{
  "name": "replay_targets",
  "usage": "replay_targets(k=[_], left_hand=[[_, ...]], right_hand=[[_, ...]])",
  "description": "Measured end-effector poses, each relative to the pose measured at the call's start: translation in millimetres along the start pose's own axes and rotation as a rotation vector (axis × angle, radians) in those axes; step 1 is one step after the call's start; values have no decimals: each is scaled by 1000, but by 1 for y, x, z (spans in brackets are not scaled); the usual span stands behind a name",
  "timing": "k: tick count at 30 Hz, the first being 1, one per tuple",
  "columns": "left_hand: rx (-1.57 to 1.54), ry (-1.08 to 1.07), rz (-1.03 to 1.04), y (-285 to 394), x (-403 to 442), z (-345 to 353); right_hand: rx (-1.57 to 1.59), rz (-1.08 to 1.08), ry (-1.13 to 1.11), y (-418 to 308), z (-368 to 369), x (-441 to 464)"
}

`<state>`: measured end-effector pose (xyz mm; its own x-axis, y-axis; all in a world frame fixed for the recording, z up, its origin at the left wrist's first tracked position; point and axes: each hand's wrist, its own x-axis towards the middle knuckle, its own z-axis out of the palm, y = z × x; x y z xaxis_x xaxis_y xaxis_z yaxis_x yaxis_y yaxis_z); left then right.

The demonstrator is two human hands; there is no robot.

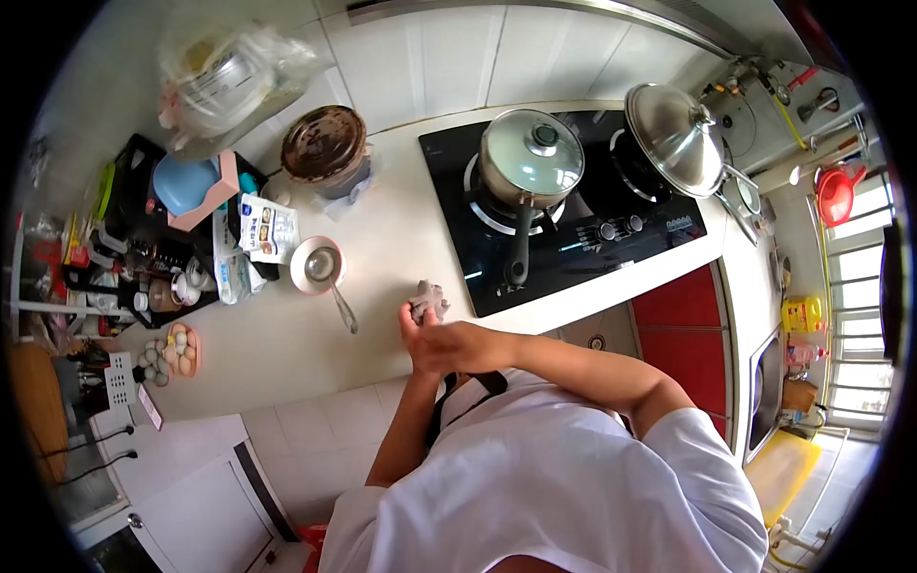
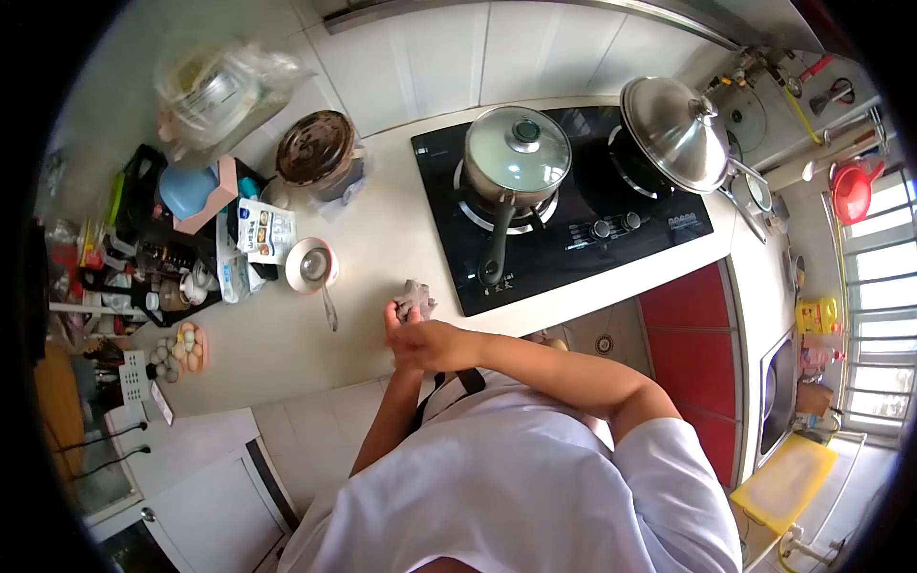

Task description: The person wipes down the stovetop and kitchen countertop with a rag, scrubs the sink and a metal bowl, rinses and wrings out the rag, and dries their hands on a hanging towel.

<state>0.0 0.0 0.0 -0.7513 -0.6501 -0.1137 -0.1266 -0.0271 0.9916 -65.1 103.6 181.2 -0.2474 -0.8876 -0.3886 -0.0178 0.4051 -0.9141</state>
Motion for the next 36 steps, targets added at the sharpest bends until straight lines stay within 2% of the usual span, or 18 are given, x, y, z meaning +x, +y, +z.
replay_targets(k=[1, 2, 3, 9, 11, 13, 17, 19, 20, 21, 23, 24, 26, 29, 30, 31, 33, 36], left_hand=[[-81, -49, -32, 12, 2, 3], [-158, -97, -64, 22, 6, 5], [-73, -97, -51, 38, 14, -8], [-383, -21, -134, 98, 64, 66], [-470, -71, -95, 118, 91, 81], [-419, -107, 67, 148, 122, 96], [-230, -339, 445, 231, 169, 159], [-8, -465, 563, 251, 200, 194], [125, -528, 578, 258, 211, 211], [133, -525, 582, 263, 219, 226], [341, -691, 574, 271, 228, 254], [331, -681, 572, 271, 229, 270], [421, -655, 733, 265, 237, 282], [336, -758, 621, 269, 229, 295], [434, -731, 600, 269, 228, 296], [524, -733, 720, 268, 227, 297], [655, -764, 746, 266, 223, 297], [648, -845, 724, 256, 221, 302]], right_hand=[[-51, -43, -32, -2, -6, -20], [59, 31, -44, -6, -13, -38], [226, 38, -79, -2, -16, -48], [587, 173, 481, 53, -41, -127], [624, 123, 546, 70, -45, -134], [673, 62, 615, 81, -49, -131], [502, -65, 600, 77, -71, -124], [208, -141, 770, 66, -86, -118], [-98, -256, 975, 62, -98, -117], [-252, -208, 1033, 58, -113, -117], [-531, -454, 1246, 57, -148, -109], [-541, -455, 1235, 53, -165, -113], [-726, -428, 1240, 48, -191, -105], [-877, -462, 1226, 52, -222, -97], [-890, -432, 1186, 53, -227, -95], [-892, -447, 1180, 52, -233, -92], [-954, -451, 1143, 52, -239, -85], [-1019, -409, 1072, 52, -236, -76]])
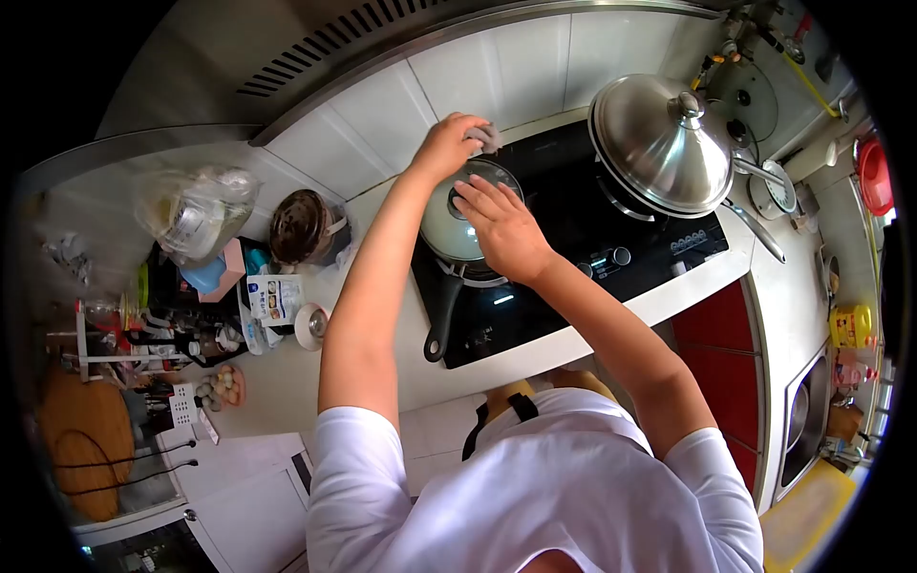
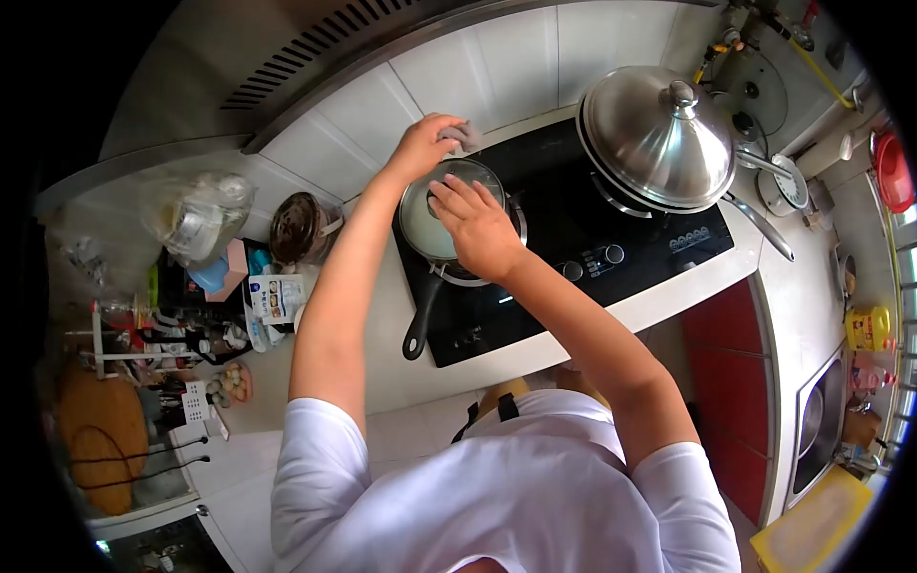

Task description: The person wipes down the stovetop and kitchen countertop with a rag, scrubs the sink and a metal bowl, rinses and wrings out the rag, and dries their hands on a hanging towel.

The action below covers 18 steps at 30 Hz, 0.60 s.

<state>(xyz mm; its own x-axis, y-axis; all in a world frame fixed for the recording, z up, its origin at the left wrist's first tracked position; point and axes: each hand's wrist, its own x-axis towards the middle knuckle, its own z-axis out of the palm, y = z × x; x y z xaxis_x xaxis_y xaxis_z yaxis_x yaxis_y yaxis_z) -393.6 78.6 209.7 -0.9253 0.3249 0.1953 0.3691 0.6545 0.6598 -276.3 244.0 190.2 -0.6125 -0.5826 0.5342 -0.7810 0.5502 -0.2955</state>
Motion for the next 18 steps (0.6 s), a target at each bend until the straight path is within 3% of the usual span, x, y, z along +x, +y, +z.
replay_targets(k=[4, 7, 11, 15, 17, 18], left_hand=[[-104, -253, 84, -13, 8, 18], [76, -372, 175, -12, 4, 21], [82, -431, 156, -17, -12, 4], [67, -380, 269, -33, -34, -24], [-48, -344, 180, -50, -44, -41], [-177, -334, -71, -52, -51, -51]], right_hand=[[5, 76, -55, -4, 15, -3], [-26, 117, -84, -10, 15, -1], [-101, 133, -79, -12, 18, 0], [-102, 146, -49, -13, 19, -3], [-43, 179, -26, -17, 9, -1], [26, 204, -5, -20, 4, 0]])
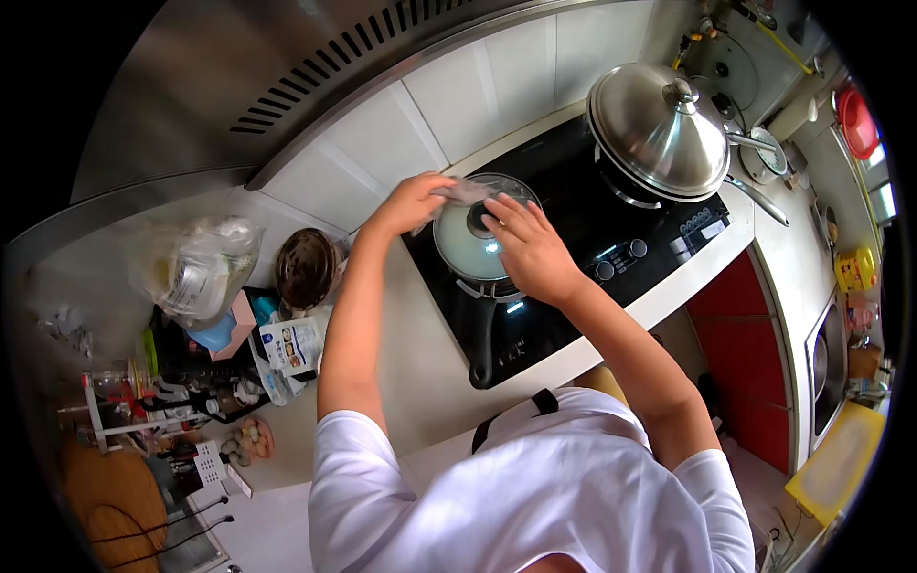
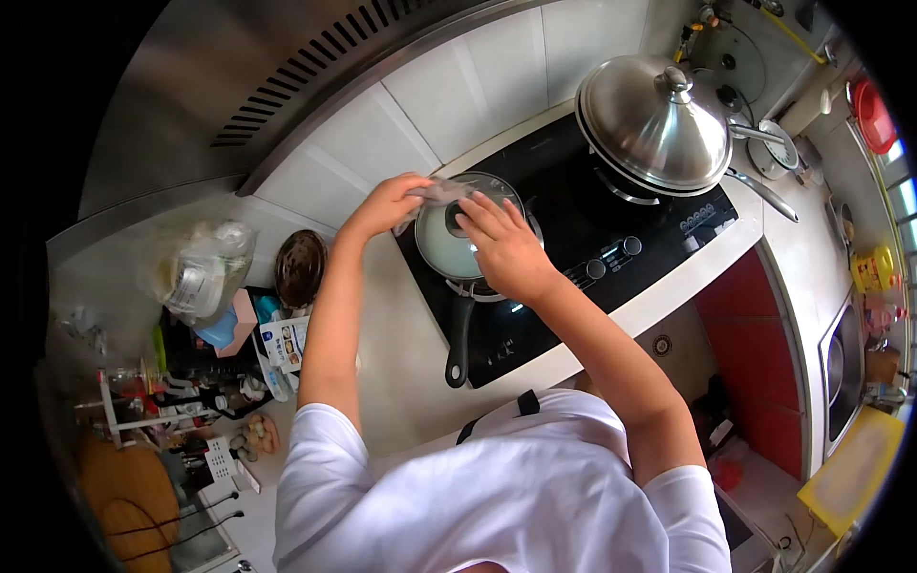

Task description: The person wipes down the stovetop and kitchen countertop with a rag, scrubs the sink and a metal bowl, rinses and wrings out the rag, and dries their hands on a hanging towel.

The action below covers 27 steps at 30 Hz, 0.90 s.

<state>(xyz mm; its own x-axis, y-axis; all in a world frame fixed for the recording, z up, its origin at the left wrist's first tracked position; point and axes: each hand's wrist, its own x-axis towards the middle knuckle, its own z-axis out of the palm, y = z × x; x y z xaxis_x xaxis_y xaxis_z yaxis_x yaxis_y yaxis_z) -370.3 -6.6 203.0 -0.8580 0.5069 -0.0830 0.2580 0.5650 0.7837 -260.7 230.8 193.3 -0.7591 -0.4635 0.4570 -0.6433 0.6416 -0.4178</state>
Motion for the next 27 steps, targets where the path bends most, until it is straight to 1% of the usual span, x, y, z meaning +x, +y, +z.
replay_targets(k=[1, 2, 3, 4, 5, 7, 8, 9, 11, 13, 14, 15, 17, 18, 19, 21, 22, 23, 25, 26, 27], left_hand=[[-164, 26, -224, -1, -7, -10], [-158, 20, -221, -21, -8, -17], [-118, 286, -189, -55, -11, -17], [-73, 551, -157, -83, -14, -15], [-71, 546, -166, -94, -18, -8], [-51, 874, -157, -116, -27, 9], [-173, 835, -168, -146, -27, 23], [-173, 837, -179, -151, -31, 35], [-231, 503, -140, -154, -39, 66], [408, 224, 171, -226, -39, 91], [417, 312, 51, -177, -53, 93], [413, 303, 57, -168, -52, 89], [491, 211, -30, -162, -47, 77], [511, 191, -73, -157, -41, 71], [512, 185, -67, -158, -35, 67], [561, 44, -114, -159, -22, 55], [429, 22, -82, -167, -17, 51], [435, 16, -78, -174, -11, 49], [271, 33, -156, -173, -3, 49], [197, -12, -255, -173, 0, 47], [129, -51, -358, -177, 3, 44]], right_hand=[[-5, 6, 7, 1, -5, -2], [36, 25, 110, 6, -10, -9], [79, 47, 206, 11, -15, -20], [88, 132, 243, 15, -17, -35], [98, 216, 275, 20, -20, -54], [147, 486, 370, 33, -15, -99], [78, 572, 432, 45, -11, -126], [9, 654, 495, 60, -6, -153], [-90, 871, 582, 85, 5, -209], [-303, 999, 612, 116, 19, -266], [-302, 1124, 641, 130, 24, -287], [-309, 1133, 643, 141, 25, -298], [-355, 1380, 643, 160, 28, -311], [-377, 1471, 643, 168, 26, -312], [-380, 1478, 647, 177, 25, -311], [-293, 1649, 713, 193, 25, -308], [-264, 1724, 688, 202, 26, -306], [-260, 1731, 692, 212, 30, -301], [-202, 1910, 872, 225, 39, -291], [-279, 1982, 842, 227, 45, -287], [-277, 1990, 838, 223, 44, -281]])
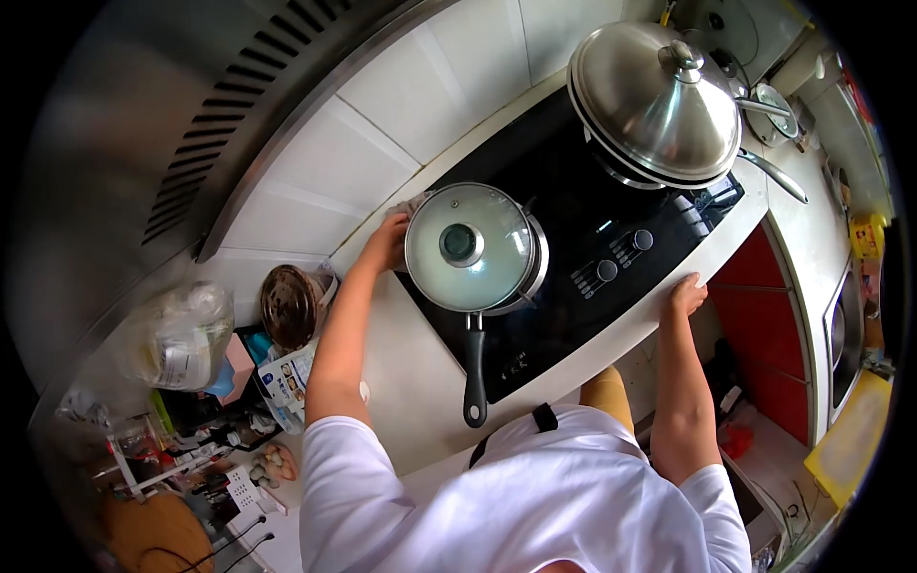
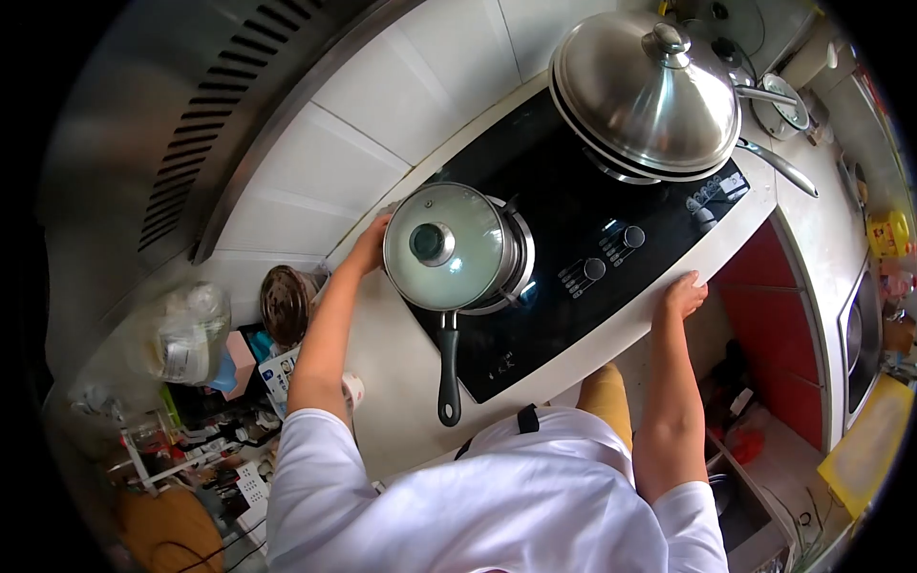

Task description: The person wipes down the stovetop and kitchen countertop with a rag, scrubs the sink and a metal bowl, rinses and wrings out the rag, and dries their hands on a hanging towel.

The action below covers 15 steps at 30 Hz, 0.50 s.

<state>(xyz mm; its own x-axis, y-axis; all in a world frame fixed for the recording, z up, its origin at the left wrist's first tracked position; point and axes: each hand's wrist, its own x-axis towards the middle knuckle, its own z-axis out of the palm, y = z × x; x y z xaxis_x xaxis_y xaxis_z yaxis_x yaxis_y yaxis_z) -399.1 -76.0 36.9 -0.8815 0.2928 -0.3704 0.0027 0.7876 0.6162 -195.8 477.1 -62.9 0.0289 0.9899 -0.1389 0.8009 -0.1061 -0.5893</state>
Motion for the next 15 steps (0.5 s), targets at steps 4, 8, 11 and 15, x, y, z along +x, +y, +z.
replay_targets(k=[4, 8, 11, 15], left_hand=[[-107, -119, 152, -10, 9, -4], [-327, -184, -111, 14, 23, -16], [-326, -226, -296, 47, 36, -27], [-50, -304, -68, 54, 66, -35]], right_hand=[[-53, 116, 28, -42, -28, -34], [-121, 167, 31, -58, -38, -43], [-189, 182, 32, -58, -34, -41], [-233, 179, 79, -57, -25, -41]])
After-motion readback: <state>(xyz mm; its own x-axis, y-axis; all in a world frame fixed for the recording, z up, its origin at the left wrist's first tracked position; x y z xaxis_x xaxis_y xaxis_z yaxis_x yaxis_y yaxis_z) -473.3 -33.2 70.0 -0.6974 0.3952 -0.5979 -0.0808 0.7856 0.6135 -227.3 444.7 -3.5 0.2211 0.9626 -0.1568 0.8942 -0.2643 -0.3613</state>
